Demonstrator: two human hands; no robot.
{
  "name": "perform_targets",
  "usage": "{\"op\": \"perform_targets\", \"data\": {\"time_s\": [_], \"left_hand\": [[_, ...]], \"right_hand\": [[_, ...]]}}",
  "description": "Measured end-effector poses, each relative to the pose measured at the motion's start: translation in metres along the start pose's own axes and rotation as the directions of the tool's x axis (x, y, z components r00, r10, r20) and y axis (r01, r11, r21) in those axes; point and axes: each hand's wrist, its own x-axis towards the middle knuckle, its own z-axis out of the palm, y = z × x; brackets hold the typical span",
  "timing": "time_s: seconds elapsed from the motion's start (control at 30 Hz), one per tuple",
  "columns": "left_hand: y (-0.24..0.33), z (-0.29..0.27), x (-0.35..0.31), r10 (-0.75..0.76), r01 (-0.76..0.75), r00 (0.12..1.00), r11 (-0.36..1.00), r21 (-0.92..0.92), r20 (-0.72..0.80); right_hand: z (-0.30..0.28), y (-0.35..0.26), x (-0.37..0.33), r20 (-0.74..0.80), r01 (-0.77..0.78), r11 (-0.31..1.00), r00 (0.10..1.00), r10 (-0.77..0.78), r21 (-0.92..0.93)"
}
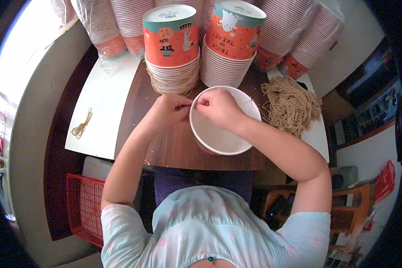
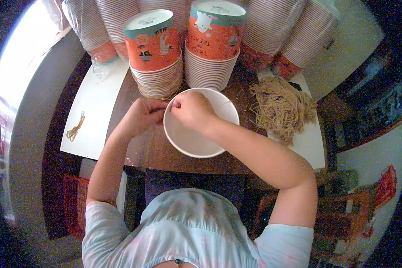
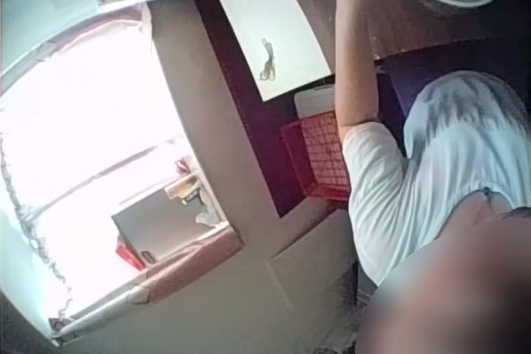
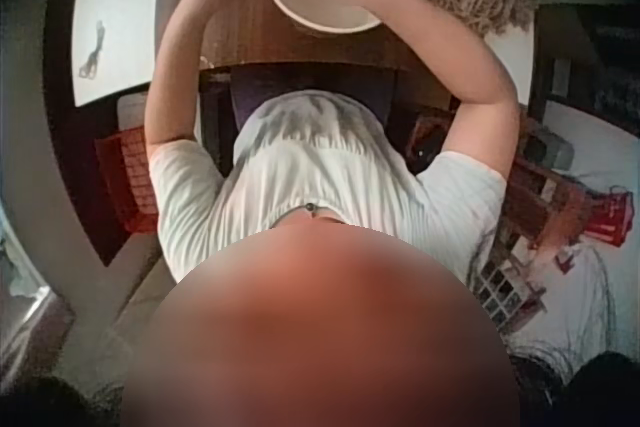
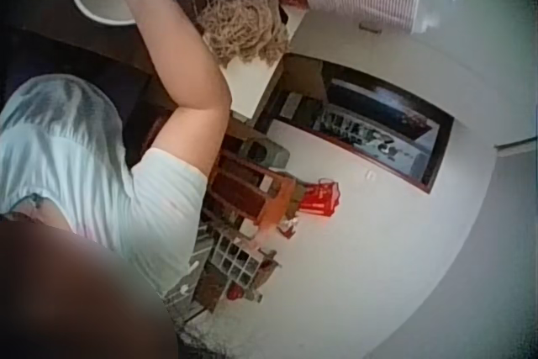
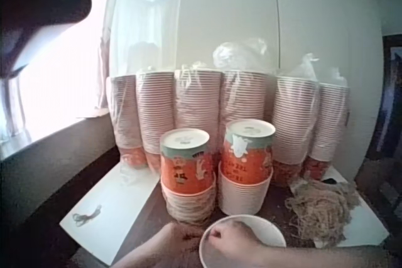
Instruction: Threading a string through holes in a paper bowl to create a handle.
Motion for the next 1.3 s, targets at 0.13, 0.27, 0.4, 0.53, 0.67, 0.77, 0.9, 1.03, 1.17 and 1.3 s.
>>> {"op": "perform_targets", "data": {"time_s": [0.13, 0.27, 0.4, 0.53, 0.67, 0.77, 0.9, 1.03, 1.17, 1.3], "left_hand": [[0.024, 0.014, -0.014, 0.124, -0.094, 0.991, 0.915, 0.391, -0.052], [0.023, 0.03, -0.021, 0.245, -0.151, 0.96, 0.863, 0.483, -0.136], [0.013, 0.034, -0.032, 0.141, -0.022, 0.953, 0.915, 0.403, -0.267], [0.006, 0.039, -0.048, 0.049, -0.03, 0.966, 0.997, 0.076, -0.253], [0.012, 0.043, -0.063, 0.322, -0.328, 0.912, 0.944, 0.019, -0.253], [0.011, 0.047, -0.065, 0.445, -0.473, 0.878, 0.864, -0.174, -0.178], [0.003, 0.05, -0.061, 0.246, -0.278, 0.961, 0.82, -0.501, -0.13], [-0.008, 0.052, -0.066, 0.317, -0.366, 0.931, 0.804, -0.469, -0.182], [-0.005, 0.066, -0.083, 0.288, -0.372, 0.916, 0.869, -0.325, -0.28], [0.004, 0.08, -0.089, 0.197, -0.296, 0.935, 0.891, -0.343, -0.296]], "right_hand": [[-0.005, 0.001, -0.01, -0.005, 0.082, 0.996, 0.997, -0.083, -0.04], [-0.02, -0.004, -0.023, 0.14, 0.075, 0.997, 0.987, -0.073, -0.011], [-0.069, -0.047, -0.069, 0.256, 0.094, 0.954, 0.966, -0.018, -0.286], [-0.044, -0.035, -0.097, 0.075, 0.233, 0.844, 0.971, -0.225, -0.483], [-0.028, -0.019, -0.09, -0.067, 0.207, 0.846, 0.959, -0.274, -0.491], [-0.014, -0.01, -0.087, -0.212, 0.225, 0.861, 0.912, -0.35, -0.455], [0.005, -0.012, -0.093, -0.405, 0.273, 0.86, 0.793, -0.455, -0.432], [0.024, -0.01, -0.107, -0.488, 0.225, 0.974, 0.85, -0.198, -0.004], [0.043, -0.016, -0.12, -0.454, 0.277, 0.959, 0.864, -0.219, 0.064], [0.059, -0.008, -0.125, -0.326, 0.376, 0.925, 0.869, -0.372, -0.052]]}}
